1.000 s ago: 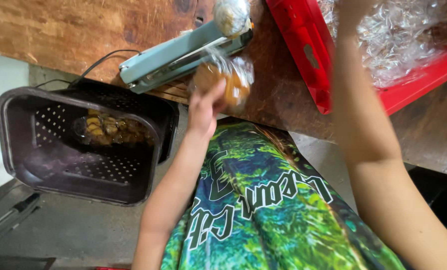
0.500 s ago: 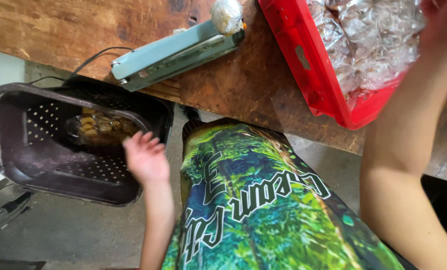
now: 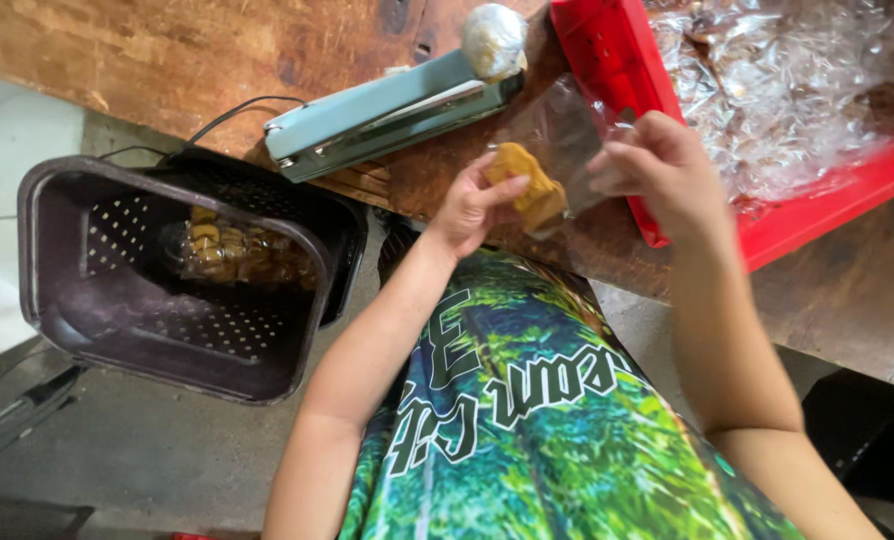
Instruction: The person seals bags of bread using a heat sealer, taking bags from a crate and placing the sealed bags into a bin.
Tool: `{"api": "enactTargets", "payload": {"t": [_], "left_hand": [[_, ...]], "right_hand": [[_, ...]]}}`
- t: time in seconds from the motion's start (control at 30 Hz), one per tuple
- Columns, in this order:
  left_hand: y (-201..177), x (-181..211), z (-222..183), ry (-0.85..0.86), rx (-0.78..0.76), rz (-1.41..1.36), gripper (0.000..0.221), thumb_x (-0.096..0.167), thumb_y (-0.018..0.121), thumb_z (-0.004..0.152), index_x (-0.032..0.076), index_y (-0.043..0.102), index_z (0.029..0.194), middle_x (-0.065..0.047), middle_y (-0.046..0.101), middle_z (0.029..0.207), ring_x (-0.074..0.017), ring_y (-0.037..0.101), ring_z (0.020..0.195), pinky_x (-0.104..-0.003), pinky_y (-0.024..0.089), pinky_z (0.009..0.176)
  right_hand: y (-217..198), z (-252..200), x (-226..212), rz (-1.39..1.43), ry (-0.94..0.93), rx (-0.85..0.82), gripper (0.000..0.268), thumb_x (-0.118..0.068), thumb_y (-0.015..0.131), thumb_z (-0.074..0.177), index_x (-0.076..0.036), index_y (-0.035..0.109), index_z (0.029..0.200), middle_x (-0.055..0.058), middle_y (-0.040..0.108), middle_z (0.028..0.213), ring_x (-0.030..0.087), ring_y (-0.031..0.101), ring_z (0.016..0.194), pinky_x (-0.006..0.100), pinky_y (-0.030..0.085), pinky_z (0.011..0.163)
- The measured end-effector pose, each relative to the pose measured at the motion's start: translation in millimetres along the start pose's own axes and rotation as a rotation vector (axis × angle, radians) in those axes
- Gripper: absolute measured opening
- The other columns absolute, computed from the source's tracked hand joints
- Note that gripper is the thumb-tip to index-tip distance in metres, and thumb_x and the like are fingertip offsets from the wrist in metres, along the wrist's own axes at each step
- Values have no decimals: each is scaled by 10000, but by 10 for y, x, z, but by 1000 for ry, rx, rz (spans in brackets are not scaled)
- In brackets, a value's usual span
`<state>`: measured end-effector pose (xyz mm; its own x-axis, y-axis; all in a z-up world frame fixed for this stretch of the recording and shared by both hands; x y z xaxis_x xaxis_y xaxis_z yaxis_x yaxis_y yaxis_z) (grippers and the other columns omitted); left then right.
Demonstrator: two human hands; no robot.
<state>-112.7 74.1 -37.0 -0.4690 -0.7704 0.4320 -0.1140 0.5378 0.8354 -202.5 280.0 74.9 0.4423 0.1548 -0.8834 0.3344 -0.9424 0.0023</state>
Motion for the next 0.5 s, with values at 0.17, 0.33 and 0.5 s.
{"api": "enactTargets", "payload": {"t": [0.17, 0.33, 0.5], "left_hand": [[-519, -45, 103, 40, 304, 30, 395, 209, 821, 856, 133, 640, 1199, -11, 709, 1109, -175, 692, 1038, -400, 612, 863], [-721, -16, 189, 225, 573, -53, 399, 243, 827, 846, 152, 612, 1169, -16, 692, 1112, -173, 678, 1004, -386, 592, 820], [-865, 111, -48, 544, 756, -338, 371, 241, 789, 916, 108, 618, 1217, -27, 690, 1151, -169, 675, 1028, -355, 555, 890]], "right_hand": [[262, 459, 481, -558, -241, 286, 173, -131, 718, 1046, -2, 616, 994, 83, 700, 796, 129, 638, 692, 263, 510, 615], [457, 1074, 135, -664, -641, 298, 125, -98, 764, 1044, -12, 674, 1042, 67, 706, 815, 114, 638, 717, 287, 509, 645], [698, 1246, -508, -709, -821, 178, 72, 12, 678, 1117, -10, 617, 1086, 96, 695, 884, 219, 675, 762, 349, 472, 682]]}}
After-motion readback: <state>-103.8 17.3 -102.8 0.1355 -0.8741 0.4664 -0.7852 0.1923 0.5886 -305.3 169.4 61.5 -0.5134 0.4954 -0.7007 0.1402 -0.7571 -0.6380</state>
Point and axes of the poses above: each hand's wrist, its own z-axis towards the middle knuckle, its own y-axis out of the palm, x = y × z, the point moved 3 cm from there along z, towards the middle knuckle
